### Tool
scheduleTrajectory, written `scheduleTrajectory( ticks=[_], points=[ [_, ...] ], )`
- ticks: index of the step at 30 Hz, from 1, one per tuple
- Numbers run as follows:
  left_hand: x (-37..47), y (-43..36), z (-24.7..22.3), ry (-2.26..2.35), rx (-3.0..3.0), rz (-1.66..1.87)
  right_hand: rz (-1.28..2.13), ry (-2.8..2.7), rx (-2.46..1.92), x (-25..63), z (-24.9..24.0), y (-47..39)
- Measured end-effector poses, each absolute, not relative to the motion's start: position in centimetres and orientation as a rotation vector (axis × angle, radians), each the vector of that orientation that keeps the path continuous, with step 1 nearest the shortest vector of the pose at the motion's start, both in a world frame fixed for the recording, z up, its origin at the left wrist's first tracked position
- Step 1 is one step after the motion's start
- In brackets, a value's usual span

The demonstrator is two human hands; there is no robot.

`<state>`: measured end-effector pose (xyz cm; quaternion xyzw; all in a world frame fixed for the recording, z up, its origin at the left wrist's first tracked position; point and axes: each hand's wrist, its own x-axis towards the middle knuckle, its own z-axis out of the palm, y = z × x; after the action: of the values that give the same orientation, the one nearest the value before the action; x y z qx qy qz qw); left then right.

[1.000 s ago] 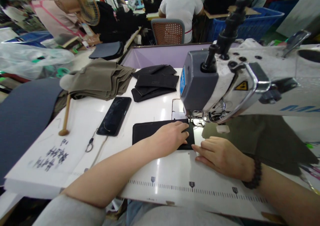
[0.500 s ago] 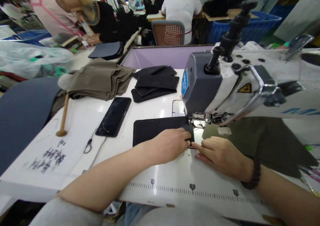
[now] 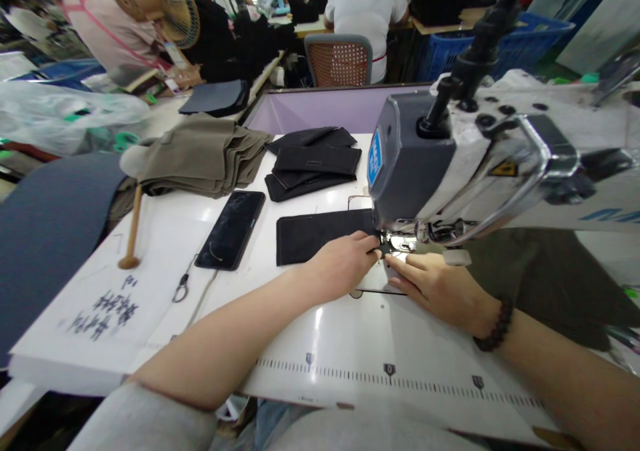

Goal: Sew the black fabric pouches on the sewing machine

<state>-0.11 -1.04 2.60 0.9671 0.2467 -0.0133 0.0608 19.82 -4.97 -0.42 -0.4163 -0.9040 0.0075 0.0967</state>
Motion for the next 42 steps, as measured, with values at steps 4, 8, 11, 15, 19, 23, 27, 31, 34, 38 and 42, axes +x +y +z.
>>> scheduleTrajectory(
  ticks=[4, 8, 11, 15, 19, 23, 27, 31, 34, 38, 42],
  points=[
    [0.0, -0.8, 2.1, 0.831, 2.923, 0.014, 0.079, -2.643, -1.296, 19.8, -0.9, -4.7],
    [0.1, -0.6, 1.7, 0.851, 2.958, 0.093, 0.077, -2.620, -1.330, 19.8, -1.1, -4.7],
    [0.1, -0.4, 1.4, 0.872, 2.984, 0.149, 0.040, -2.610, -1.339, 19.8, -1.2, -4.8],
    [0.2, -0.2, 1.2, 0.925, 2.959, 0.145, 0.022, -2.604, -1.308, 19.9, -1.2, -4.8],
    [0.1, -0.1, 1.3, 0.956, 2.934, 0.100, 0.089, -2.614, -1.301, 20.0, -1.3, -4.7],
    [0.1, -0.3, 1.2, 0.881, 3.004, 0.115, 0.081, -2.617, -1.280, 20.0, -1.2, -4.8],
    [0.2, -0.5, 0.5, 0.862, 3.042, 0.152, -0.006, -2.611, -1.228, 20.0, -1.1, -4.8],
    [0.1, -0.8, 0.2, 0.932, 3.008, 0.221, -0.022, -2.625, -1.105, 20.2, -1.1, -4.7],
    [-0.1, -1.1, 0.8, 1.079, 2.947, 0.251, -0.075, -2.614, -1.055, 20.3, -1.2, -4.6],
    [-0.7, -0.8, 1.2, 1.345, 2.791, 0.140, -0.113, -2.596, -1.011, 20.3, -1.1, -4.5],
    [-1.4, 0.7, 0.3, 1.510, 2.763, 0.176, -0.055, -2.575, -1.019, 20.1, -1.3, -4.3]
  ],
)
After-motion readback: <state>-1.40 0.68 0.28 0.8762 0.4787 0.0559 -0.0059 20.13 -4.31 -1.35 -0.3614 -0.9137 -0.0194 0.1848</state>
